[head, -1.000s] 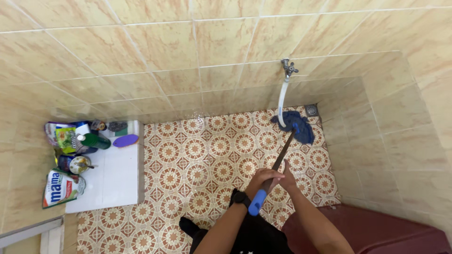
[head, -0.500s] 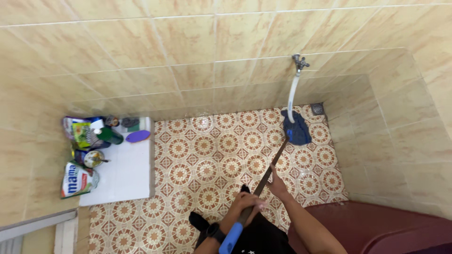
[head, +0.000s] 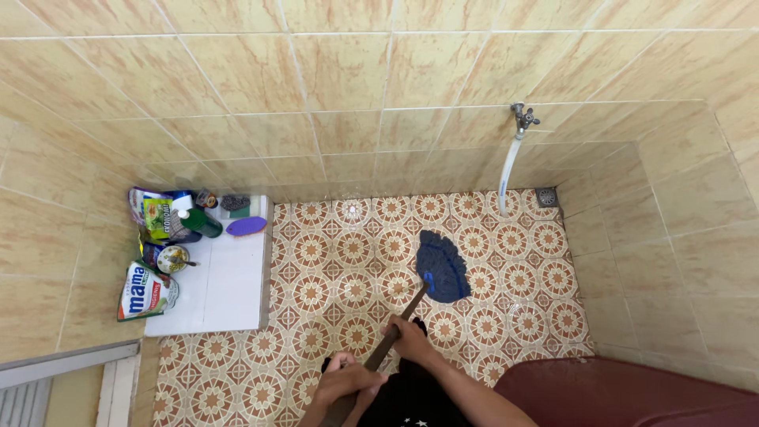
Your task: The person mops the tiled floor of a bathroom using a blue mop. They move the mop back and forth across the patterned floor, cleaning around a maroon washing machine and a white shelf containing cleaning supplies.
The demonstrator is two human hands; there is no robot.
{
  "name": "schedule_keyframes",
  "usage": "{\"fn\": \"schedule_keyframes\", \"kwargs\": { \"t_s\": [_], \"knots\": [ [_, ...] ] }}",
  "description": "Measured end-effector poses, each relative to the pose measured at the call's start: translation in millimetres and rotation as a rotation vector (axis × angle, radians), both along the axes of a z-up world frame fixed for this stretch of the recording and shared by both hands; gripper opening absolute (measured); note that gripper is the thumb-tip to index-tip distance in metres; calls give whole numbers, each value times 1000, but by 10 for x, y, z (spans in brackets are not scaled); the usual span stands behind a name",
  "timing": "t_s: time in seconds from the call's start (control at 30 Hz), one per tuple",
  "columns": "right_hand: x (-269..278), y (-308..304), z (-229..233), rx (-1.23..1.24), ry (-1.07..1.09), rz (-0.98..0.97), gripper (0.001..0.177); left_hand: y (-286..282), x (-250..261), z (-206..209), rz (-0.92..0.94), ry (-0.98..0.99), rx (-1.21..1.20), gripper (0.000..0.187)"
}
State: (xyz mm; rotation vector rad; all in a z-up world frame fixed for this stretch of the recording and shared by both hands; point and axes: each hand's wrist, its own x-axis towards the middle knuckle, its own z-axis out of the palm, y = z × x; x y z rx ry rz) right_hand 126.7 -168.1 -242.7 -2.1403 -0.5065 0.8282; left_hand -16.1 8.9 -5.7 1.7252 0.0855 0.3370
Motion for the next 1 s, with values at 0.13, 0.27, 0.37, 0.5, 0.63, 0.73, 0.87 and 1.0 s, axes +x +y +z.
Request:
{"fn": "schedule_keyframes", "kwargs": {
  "t_s": [0.13, 0.27, 0.37, 0.5, 0.63, 0.73, 0.87, 1.0],
  "knots": [
    [233, -126, -42, 198, -33, -41, 14, -273, 180, -424, 30, 19, -98, 20],
    [591, -297, -86, 123, -39, -52, 15, -571, 469, -666, 85, -130, -3, 25],
    [883, -456, -111, 211, -145, -77, 15, -718, 737, -790, 56, -256, 25, 25],
    [1361, -699, -164, -69, -110, -150, 28, -934, 1187, -1017, -77, -326, 38, 22],
    [1859, -1141, -142, -173, -200, -156, 72, -1364, 1603, -1090, -121, -290, 10, 19],
    [2066, -1326, -109, -318, -183, -77, 82, -1420, 1633, -919, -140, -136, 7, 21],
    [1973, -1246, -90, -267, -176, -57, 83, -1271, 1569, -725, -170, -33, -40, 22],
    [1559, -838, -148, -193, -186, -145, 67, -844, 1300, -651, -191, -17, -7, 23]
  ]
}}
